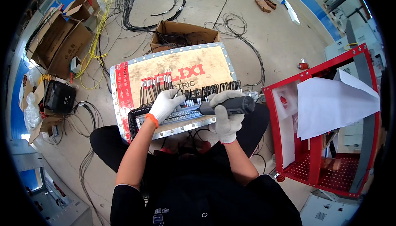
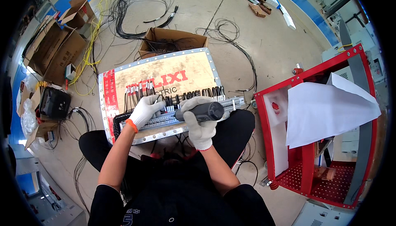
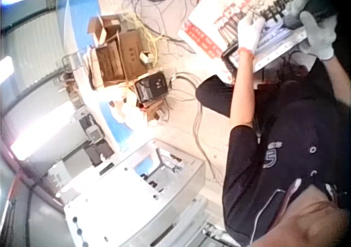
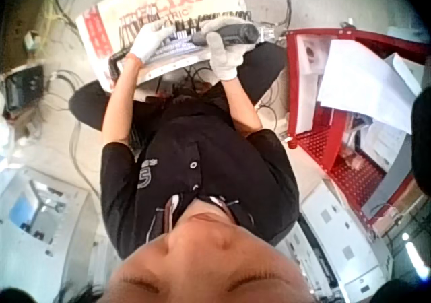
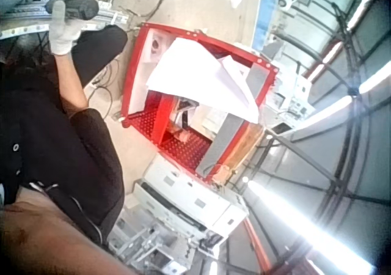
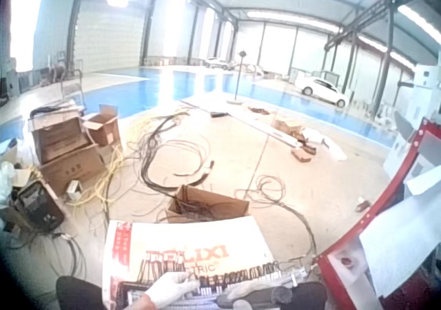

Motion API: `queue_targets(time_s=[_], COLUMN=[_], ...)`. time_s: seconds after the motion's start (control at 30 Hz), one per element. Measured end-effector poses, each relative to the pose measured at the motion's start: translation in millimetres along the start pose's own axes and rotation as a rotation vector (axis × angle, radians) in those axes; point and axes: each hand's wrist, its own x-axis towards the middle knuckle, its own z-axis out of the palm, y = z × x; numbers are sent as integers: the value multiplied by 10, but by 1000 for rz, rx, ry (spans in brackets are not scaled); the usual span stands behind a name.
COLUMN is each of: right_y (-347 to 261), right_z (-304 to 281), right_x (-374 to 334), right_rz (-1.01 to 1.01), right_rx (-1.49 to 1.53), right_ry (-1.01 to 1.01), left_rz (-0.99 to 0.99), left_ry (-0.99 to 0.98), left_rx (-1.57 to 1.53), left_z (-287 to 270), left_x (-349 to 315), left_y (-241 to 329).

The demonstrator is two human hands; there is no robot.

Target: The person sits on the floor and uses a handheld tool to work on a panel of electrical components, repeatedly pressing or crimping connectors along a terminal strip. The person handles wires and the panel throughout the task.

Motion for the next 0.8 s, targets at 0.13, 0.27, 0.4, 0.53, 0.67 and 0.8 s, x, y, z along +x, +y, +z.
queue_targets(time_s=[0.13, 0.27, 0.4, 0.53, 0.67, 0.8], right_y=[48, 90, 125, 134, 93, 85], right_z=[64, 95, 116, 117, 172, 270], right_x=[-97, -168, -207, -226, -261, -359], right_rz=[1, -41, -79, -111, -127, -249], right_rx=[-12, -33, 9, -12, -73, -139], right_ry=[-22, -23, -7, -11, -27, -101], left_rz=[27, -6, 18, 5, 85, 184], left_ry=[38, 64, 118, 145, 113, 144], left_rx=[3, 40, 160, 172, 97, 167], left_z=[32, 51, 82, 91, 81, 42], left_x=[80, 147, 198, 193, 126, 182], left_y=[-96, -142, -204, -216, -188, -299])
